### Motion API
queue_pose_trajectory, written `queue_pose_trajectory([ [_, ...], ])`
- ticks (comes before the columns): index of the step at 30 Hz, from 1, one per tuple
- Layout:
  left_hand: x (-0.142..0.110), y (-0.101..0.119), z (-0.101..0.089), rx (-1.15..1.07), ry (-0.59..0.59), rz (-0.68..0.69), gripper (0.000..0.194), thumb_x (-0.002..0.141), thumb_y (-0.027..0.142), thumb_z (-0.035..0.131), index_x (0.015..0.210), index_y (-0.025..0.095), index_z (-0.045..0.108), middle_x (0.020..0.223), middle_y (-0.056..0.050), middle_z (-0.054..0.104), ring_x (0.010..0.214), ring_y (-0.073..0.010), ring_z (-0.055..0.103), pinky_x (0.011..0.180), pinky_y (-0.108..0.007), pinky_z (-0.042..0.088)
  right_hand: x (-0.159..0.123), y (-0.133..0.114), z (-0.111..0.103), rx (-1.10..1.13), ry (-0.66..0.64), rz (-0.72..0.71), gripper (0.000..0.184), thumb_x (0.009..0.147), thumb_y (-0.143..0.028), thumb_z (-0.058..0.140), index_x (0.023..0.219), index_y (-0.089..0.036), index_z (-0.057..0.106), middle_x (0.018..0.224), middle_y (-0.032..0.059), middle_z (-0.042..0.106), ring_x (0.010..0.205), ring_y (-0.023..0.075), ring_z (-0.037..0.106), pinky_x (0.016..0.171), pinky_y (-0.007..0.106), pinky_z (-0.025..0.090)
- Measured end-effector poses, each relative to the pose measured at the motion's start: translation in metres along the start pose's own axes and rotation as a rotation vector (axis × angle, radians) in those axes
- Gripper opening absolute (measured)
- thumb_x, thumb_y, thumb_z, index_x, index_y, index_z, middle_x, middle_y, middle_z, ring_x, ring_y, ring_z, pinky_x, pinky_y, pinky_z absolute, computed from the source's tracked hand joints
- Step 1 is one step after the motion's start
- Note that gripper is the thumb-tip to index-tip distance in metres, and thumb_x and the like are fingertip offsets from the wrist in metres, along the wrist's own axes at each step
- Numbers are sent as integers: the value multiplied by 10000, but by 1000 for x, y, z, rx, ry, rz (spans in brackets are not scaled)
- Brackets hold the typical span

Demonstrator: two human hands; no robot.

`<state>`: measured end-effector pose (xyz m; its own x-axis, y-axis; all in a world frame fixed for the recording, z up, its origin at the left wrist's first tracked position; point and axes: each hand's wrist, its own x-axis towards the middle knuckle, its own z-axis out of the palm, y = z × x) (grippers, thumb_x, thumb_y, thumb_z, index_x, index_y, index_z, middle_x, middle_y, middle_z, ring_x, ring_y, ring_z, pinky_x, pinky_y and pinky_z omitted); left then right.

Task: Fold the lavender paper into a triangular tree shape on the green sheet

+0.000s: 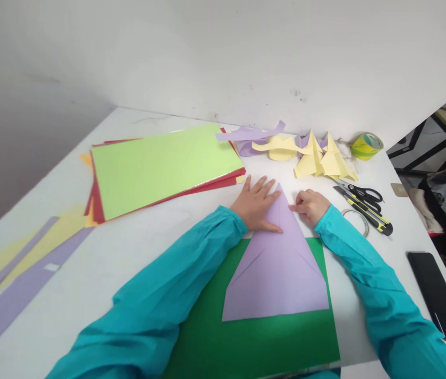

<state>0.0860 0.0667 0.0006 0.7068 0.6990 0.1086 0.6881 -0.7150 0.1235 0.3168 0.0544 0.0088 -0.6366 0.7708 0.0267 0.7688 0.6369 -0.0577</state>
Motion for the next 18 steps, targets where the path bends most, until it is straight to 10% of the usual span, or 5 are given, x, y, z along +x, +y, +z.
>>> queue_pose_trajectory([
  [18, 0, -8, -5, -17, -34, -27, 1101, 586, 831, 583, 1415, 132, 394, 1510, -223, 250, 1396, -435, 157, 1079, -672, 33, 0, 10, 6, 126, 12, -136, 222, 824, -225, 552, 839, -250, 772, 756, 58, 572, 686, 163, 456, 649, 301, 350],
])
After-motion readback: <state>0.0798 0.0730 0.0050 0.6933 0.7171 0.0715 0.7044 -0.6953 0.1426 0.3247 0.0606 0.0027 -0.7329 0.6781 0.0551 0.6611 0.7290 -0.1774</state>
